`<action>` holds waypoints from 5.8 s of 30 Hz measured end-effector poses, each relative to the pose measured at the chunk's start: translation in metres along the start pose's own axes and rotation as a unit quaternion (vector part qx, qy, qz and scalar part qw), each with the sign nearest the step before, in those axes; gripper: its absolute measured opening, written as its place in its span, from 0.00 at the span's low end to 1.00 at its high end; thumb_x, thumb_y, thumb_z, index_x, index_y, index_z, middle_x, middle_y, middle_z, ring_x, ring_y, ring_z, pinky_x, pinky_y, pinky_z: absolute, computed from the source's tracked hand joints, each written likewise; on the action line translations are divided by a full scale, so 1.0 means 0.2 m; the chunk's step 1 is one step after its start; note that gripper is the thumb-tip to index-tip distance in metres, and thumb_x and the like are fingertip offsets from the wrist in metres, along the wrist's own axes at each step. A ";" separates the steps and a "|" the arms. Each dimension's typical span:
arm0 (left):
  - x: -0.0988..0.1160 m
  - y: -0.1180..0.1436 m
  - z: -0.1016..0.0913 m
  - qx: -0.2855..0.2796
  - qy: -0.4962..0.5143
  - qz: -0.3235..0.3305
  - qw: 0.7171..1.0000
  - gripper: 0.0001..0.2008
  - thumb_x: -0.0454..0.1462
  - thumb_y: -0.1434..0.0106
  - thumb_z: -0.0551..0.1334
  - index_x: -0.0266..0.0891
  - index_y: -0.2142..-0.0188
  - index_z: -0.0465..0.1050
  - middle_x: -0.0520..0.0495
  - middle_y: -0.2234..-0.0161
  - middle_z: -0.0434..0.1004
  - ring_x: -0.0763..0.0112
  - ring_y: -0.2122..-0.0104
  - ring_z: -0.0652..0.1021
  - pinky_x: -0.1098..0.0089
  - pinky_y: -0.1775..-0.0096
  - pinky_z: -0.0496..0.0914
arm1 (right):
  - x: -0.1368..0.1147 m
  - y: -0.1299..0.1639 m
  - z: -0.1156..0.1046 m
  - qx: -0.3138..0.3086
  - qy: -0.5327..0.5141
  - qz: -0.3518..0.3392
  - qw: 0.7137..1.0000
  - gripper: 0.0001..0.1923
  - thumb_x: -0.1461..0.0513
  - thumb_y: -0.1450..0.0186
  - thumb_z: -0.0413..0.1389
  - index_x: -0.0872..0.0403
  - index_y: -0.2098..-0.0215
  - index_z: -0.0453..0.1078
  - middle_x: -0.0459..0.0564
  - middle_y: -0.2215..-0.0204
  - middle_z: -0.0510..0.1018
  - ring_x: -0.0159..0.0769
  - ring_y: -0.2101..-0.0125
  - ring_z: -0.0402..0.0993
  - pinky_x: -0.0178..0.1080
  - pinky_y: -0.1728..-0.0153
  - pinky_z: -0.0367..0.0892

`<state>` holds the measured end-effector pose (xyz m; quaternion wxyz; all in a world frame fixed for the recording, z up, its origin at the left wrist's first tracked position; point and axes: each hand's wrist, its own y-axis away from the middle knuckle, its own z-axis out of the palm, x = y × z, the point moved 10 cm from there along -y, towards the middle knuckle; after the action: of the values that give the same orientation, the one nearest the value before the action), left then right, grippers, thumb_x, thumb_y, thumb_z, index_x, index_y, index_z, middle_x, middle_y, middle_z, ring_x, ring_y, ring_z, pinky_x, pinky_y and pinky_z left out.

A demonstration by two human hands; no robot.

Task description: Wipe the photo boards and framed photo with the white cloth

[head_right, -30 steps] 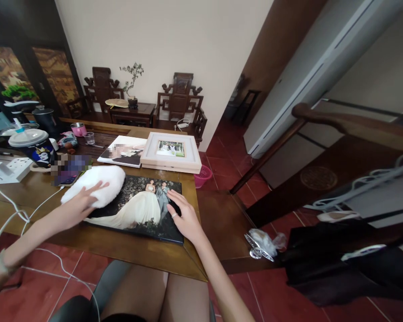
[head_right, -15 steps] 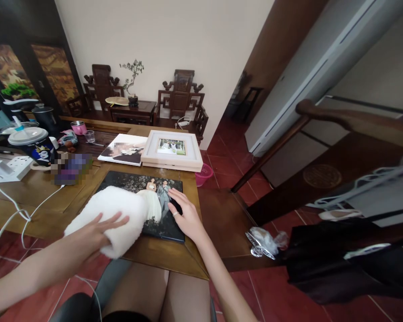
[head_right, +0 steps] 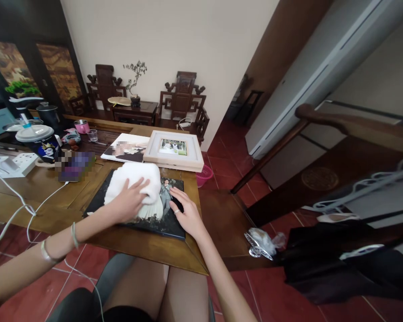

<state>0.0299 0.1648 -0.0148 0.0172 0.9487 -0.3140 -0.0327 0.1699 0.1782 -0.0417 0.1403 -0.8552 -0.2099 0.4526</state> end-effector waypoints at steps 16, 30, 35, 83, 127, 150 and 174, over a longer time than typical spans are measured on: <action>0.09 -0.06 -0.01 -0.048 0.012 0.042 0.998 0.22 0.28 0.38 0.53 0.34 0.44 0.66 0.38 0.33 0.45 0.49 0.34 0.49 0.43 0.40 0.52 | 0.02 0.00 0.00 -0.001 0.013 0.004 1.000 0.20 0.53 0.34 0.52 0.50 0.48 0.72 0.56 0.46 0.73 0.46 0.43 0.66 0.55 0.41 0.58; 0.47 0.27 0.08 -0.027 -0.043 0.065 0.997 0.15 0.37 0.40 0.59 0.40 0.55 0.78 0.37 0.35 0.52 0.40 0.37 0.58 0.40 0.46 0.60 | 0.00 0.00 0.00 -0.011 0.006 -0.015 1.000 0.20 0.57 0.34 0.50 0.50 0.45 0.70 0.55 0.44 0.72 0.46 0.42 0.64 0.55 0.41 0.58; 0.40 0.25 0.04 -0.023 -0.013 0.087 0.996 0.15 0.36 0.39 0.59 0.40 0.55 0.77 0.38 0.34 0.51 0.46 0.36 0.57 0.46 0.43 0.59 | 0.00 0.00 0.00 -0.013 -0.002 -0.020 1.000 0.20 0.57 0.35 0.51 0.49 0.46 0.70 0.53 0.45 0.72 0.46 0.42 0.64 0.54 0.41 0.58; 0.29 -0.36 -0.22 0.004 0.058 0.196 0.979 0.13 0.24 0.42 0.55 0.33 0.59 0.71 0.40 0.57 0.76 0.63 0.57 0.76 0.69 0.57 0.68 | 0.00 0.00 -0.02 0.004 0.016 0.016 1.000 0.17 0.55 0.38 0.57 0.51 0.53 0.74 0.56 0.51 0.77 0.48 0.49 0.72 0.51 0.46 0.64; 0.41 0.25 0.05 -0.040 -0.021 0.038 0.998 0.14 0.34 0.39 0.58 0.39 0.56 0.78 0.39 0.33 0.48 0.40 0.36 0.52 0.43 0.42 0.57 | 0.00 0.00 0.00 -0.036 -0.010 -0.018 0.999 0.21 0.53 0.34 0.50 0.51 0.46 0.69 0.57 0.43 0.70 0.47 0.40 0.61 0.54 0.40 0.56; 0.26 0.08 -0.02 -0.004 0.021 0.002 1.000 0.19 0.30 0.39 0.53 0.32 0.52 0.75 0.35 0.35 0.53 0.42 0.36 0.52 0.42 0.41 0.55 | 0.00 0.00 0.00 -0.025 -0.006 0.000 1.000 0.19 0.56 0.35 0.54 0.50 0.48 0.71 0.57 0.44 0.71 0.46 0.41 0.63 0.54 0.41 0.58; -0.10 -0.19 -0.02 0.049 0.037 0.012 0.998 0.19 0.33 0.34 0.54 0.36 0.44 0.67 0.39 0.34 0.52 0.49 0.35 0.52 0.43 0.40 0.53 | 0.01 -0.01 0.00 -0.016 -0.017 0.004 1.000 0.18 0.54 0.35 0.54 0.49 0.48 0.71 0.55 0.44 0.72 0.45 0.41 0.63 0.53 0.40 0.57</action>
<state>0.0373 0.2065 -0.0116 -0.0173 0.9453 -0.3253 0.0179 0.1696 0.1798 -0.0425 0.1211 -0.8503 -0.2156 0.4645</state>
